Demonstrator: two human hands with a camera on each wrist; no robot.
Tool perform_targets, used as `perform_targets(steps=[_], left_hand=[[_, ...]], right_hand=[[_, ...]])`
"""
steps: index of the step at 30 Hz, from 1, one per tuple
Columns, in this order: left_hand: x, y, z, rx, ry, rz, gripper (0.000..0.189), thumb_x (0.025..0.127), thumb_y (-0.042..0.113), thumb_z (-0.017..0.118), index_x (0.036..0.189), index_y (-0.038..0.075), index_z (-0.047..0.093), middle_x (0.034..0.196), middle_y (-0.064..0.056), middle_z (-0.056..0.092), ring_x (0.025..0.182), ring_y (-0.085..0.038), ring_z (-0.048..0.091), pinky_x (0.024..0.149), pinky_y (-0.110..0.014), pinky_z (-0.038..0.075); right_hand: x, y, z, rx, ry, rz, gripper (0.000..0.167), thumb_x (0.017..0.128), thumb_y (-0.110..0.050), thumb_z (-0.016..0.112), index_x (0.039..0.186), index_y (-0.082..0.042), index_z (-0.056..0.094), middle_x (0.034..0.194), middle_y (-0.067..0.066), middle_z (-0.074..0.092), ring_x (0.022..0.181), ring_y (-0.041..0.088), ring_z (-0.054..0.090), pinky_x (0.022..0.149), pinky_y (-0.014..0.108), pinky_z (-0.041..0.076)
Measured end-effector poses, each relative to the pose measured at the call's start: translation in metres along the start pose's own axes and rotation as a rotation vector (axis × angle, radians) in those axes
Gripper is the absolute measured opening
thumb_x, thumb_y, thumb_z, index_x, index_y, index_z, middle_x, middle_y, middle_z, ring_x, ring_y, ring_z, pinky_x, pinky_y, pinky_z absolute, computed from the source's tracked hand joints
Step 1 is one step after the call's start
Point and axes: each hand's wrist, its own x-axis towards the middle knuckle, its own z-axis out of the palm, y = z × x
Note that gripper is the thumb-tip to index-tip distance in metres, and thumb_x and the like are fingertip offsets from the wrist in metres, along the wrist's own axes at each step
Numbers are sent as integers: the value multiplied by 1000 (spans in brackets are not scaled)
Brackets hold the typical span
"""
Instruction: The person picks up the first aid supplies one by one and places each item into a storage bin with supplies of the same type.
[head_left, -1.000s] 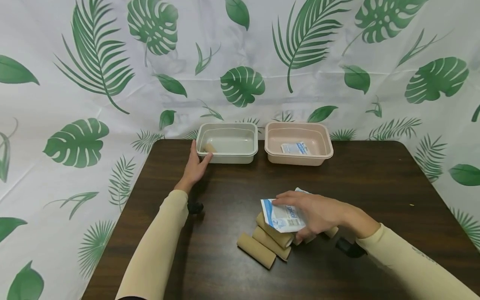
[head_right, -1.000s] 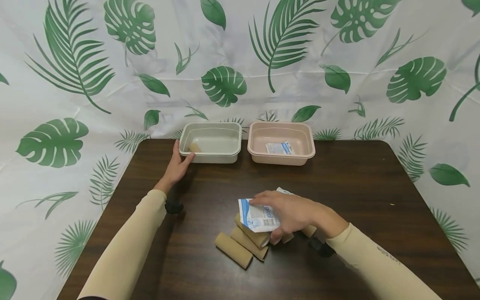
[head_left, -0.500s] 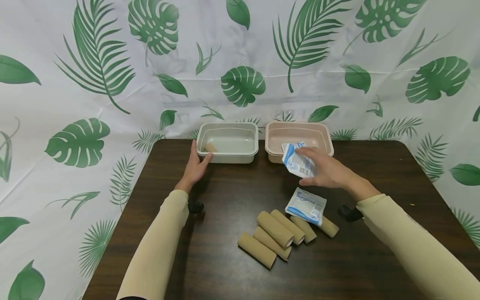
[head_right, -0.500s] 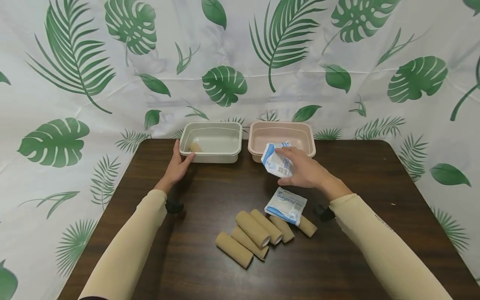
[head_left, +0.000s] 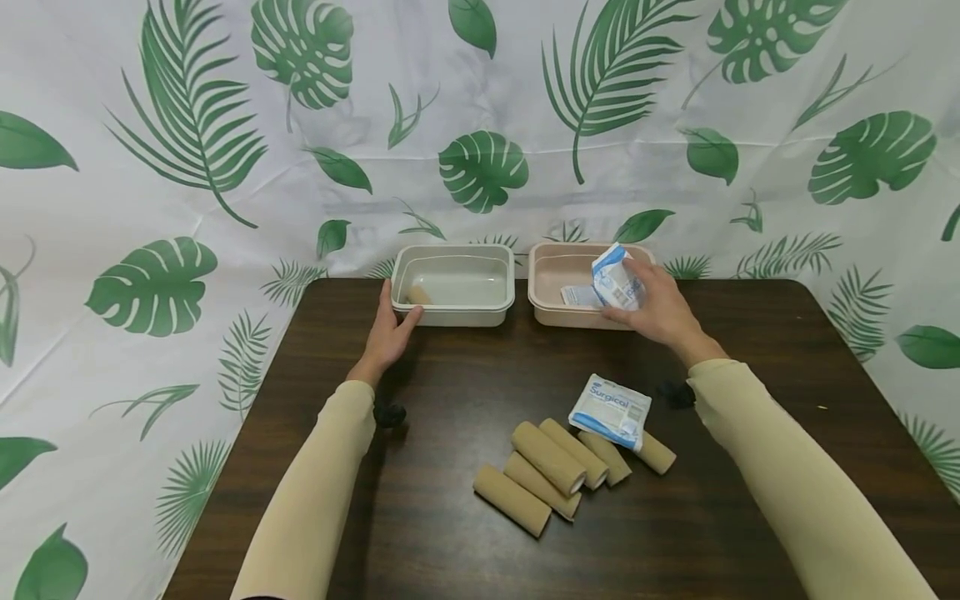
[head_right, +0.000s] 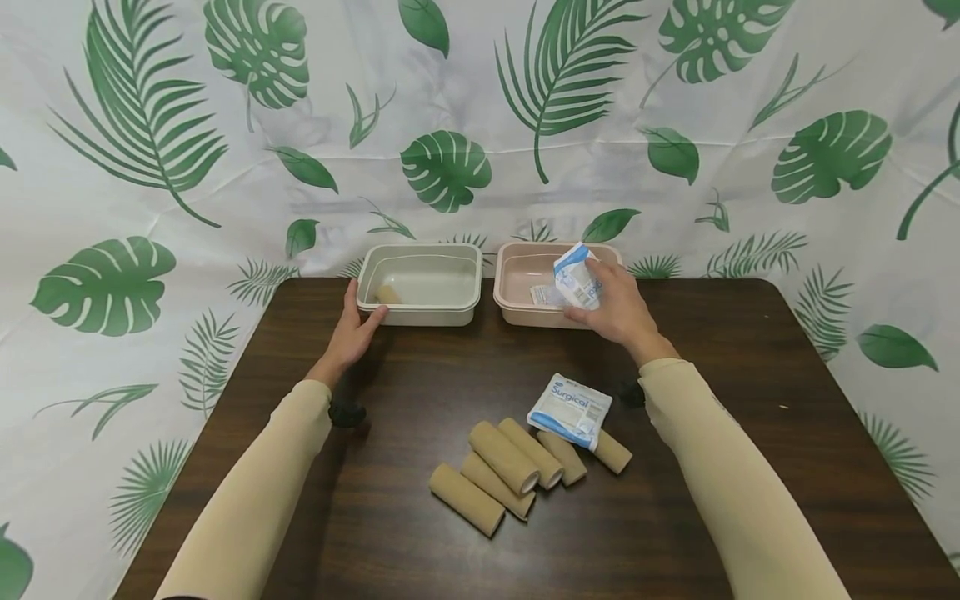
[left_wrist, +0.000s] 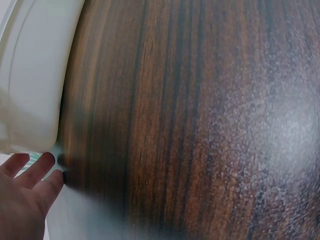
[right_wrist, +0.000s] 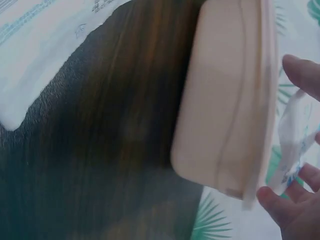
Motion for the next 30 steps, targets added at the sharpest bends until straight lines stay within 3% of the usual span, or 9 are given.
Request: perform_targets(steps=[7, 12, 19, 30], left_hand=[[2, 1, -1, 5, -7, -8, 83, 102, 42, 50, 158, 15, -4, 164, -12, 5, 148, -25, 11, 116, -44, 14], [1, 1, -3, 11, -17, -9, 82, 102, 42, 48, 158, 15, -5, 164, -10, 2, 148, -25, 9, 116, -44, 14], [2, 1, -3, 12, -21, -18, 83, 102, 43, 49, 158, 17, -6, 164, -11, 3, 148, -26, 10, 116, -45, 14], [-1, 2, -4, 13, -27, -22, 83, 102, 43, 49, 158, 15, -6, 164, -10, 1, 148, -27, 9, 116, -46, 13]], right_hand=[[9, 6, 17, -16, 24, 36, 94, 82, -43, 78, 154, -7, 30, 156, 23, 24, 134, 46, 29, 105, 64, 27], [10, 7, 24, -5, 57, 15, 95, 81, -47, 78, 154, -10, 30, 158, 19, 21, 134, 45, 31, 103, 65, 30], [6, 11, 26, 11, 44, -24, 88, 87, -46, 73, 156, -18, 28, 163, 13, 10, 144, 44, 18, 105, 68, 23], [-4, 14, 22, 23, 55, -79, 78, 90, -38, 72, 155, -18, 33, 161, 16, 18, 144, 44, 19, 105, 68, 22]])
